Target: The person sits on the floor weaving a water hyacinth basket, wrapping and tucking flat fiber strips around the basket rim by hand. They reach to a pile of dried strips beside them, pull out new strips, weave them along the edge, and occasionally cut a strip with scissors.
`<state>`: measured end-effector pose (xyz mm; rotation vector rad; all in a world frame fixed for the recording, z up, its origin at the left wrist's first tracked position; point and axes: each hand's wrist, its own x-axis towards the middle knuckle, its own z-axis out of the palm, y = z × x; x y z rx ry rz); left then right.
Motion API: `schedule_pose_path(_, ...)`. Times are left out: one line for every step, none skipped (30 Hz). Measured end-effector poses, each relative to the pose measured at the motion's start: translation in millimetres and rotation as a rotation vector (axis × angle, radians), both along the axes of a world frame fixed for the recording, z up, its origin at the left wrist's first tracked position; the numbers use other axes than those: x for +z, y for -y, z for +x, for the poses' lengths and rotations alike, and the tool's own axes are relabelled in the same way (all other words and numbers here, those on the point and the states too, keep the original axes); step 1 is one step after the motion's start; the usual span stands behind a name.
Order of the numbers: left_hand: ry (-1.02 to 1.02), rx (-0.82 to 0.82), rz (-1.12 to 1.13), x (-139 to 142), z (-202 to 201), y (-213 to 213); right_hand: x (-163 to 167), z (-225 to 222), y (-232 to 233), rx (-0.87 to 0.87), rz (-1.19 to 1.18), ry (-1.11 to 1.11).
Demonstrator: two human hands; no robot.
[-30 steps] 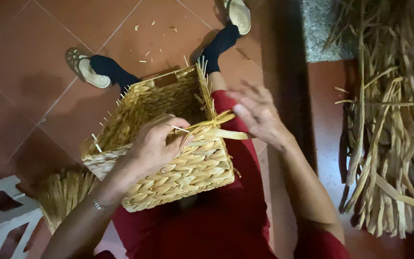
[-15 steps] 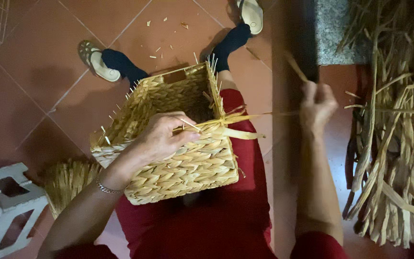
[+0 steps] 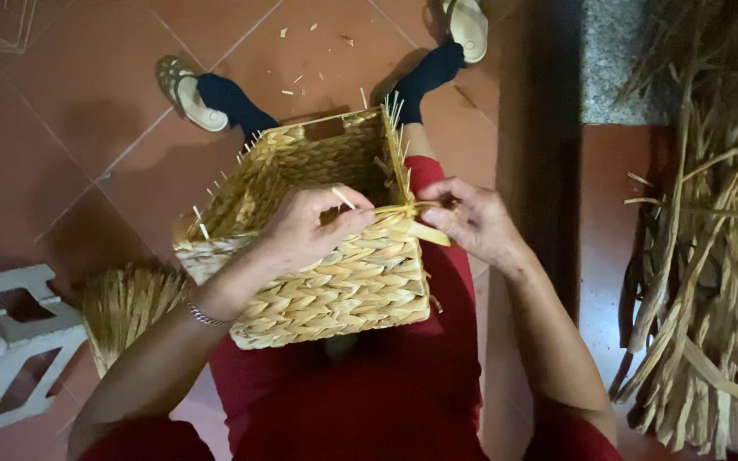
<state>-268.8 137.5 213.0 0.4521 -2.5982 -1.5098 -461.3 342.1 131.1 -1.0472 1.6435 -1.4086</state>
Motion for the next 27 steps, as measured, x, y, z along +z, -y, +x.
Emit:
schedule_pose_path(0.014,0.052,0.006,-1.4,-2.1,-3.5,4.0,-1.6,-0.4,-0.026,-0.041,-0.13)
schedule_pose_path(0.028,0.101,0.013,-3.0,-4.2,-6.5,6.8,-3.0,-0.7,-0.053,-0.082,-0.26)
schedule_pose_path(0.017,0.107,-0.028,-4.5,-5.8,-9.0,8.2,-3.9,-0.3,-0.087,-0.074,-0.327)
schedule_pose_path(0.007,0.111,-0.068,-6.1,-7.3,-10.7,8.7,-5.1,-0.1,-0.123,-0.064,-0.392)
schedule_pose_path(-0.004,0.112,-0.108,-7.2,-8.4,-11.5,8.3,-5.8,0.1,-0.161,-0.055,-0.459)
schedule_pose_path(0.038,0.115,-0.127,-8.2,-8.7,-11.8,6.5,-5.9,0.9,-0.162,-0.068,-0.507)
schedule_pose_path(0.079,0.119,-0.147,-9.2,-9.1,-11.6,3.6,-5.8,2.5,-0.163,-0.084,-0.556)
schedule_pose_path(0.12,0.126,-0.17,-10.0,-9.4,-10.7,-0.4,-5.8,5.1,-0.161,-0.103,-0.604)
schedule_pose_path(0.066,0.125,-0.219,-11.2,-9.7,-10.6,-4.5,-4.7,4.9,-0.174,-0.073,-0.553)
schedule_pose_path(0.014,0.125,-0.27,-12.8,-11.0,-11.0,-9.0,-1.8,2.4,-0.186,-0.043,-0.501)
schedule_pose_path(-0.037,0.124,-0.32,-14.4,-11.6,-11.6,-13.9,-0.4,1.1,-0.197,-0.013,-0.448)
schedule_pose_path(-0.045,0.115,-0.31,-15.8,-12.2,-11.5,-18.8,-1.7,0.6,-0.19,-0.012,-0.434)
schedule_pose_path(-0.052,0.105,-0.296,-17.3,-13.6,-11.9,-22.7,-1.8,-1.9,-0.184,-0.007,-0.42)
schedule_pose_path(-0.058,0.094,-0.277,-18.6,-13.4,-13.1,-25.8,-1.1,-5.6,-0.177,0.003,-0.404)
schedule_pose_path(0.049,0.093,-0.239,-18.9,-12.9,-12.2,-27.4,0.1,-8.7,-0.179,0.03,-0.27)
schedule_pose_path(0.15,0.093,-0.206,-18.9,-13.5,-9.2,-27.4,0.3,-10.2,-0.181,0.051,-0.14)
schedule_pose_path(0.25,0.092,-0.174,-18.1,-13.6,-5.7,-24.8,-0.6,-11.2,-0.182,0.07,-0.01)
schedule_pose_path(0.231,0.055,-0.098,-16.8,-14.6,0.7,-19.2,-3.1,-12.6,-0.205,0.069,0.061)
schedule_pose_path(0.215,0.023,-0.023,-14.0,-12.6,9.4,-11.2,-5.5,-13.7,-0.224,0.069,0.136)
schedule_pose_path(0.199,-0.009,0.052,-10.9,-7.6,16.5,-1.5,-7.1,-14.2,-0.241,0.07,0.213)
schedule_pose_path(-0.013,-0.098,0.045,-8.2,-2.7,22.3,10.2,-9.6,-15.0,-0.17,0.038,0.171)
schedule_pose_path(-0.224,-0.192,0.038,-5.2,2.2,27.8,23.9,-13.4,-16.1,-0.099,0.006,0.127)
schedule_pose_path(-0.43,-0.295,0.033,-3.6,5.7,30.5,36.3,-14.8,-15.7,-0.03,-0.026,0.086)
schedule_pose_path(-0.162,-0.199,0.009,-3.8,7.7,28.8,46.9,-12.1,-15.4,0.028,-0.078,-0.022)
schedule_pose_path(0.108,-0.114,-0.007,-4.4,9.5,26.1,55.9,-7.4,-16.0,0.084,-0.125,-0.129)
schedule_pose_path(0.38,-0.037,-0.016,-5.4,10.5,23.0,62.7,-1.7,-14.7,0.142,-0.171,-0.236)
schedule_pose_path(0.286,-0.051,0.02,-7.1,10.4,20.7,66.2,3.5,-11.9,0.102,-0.169,-0.41)
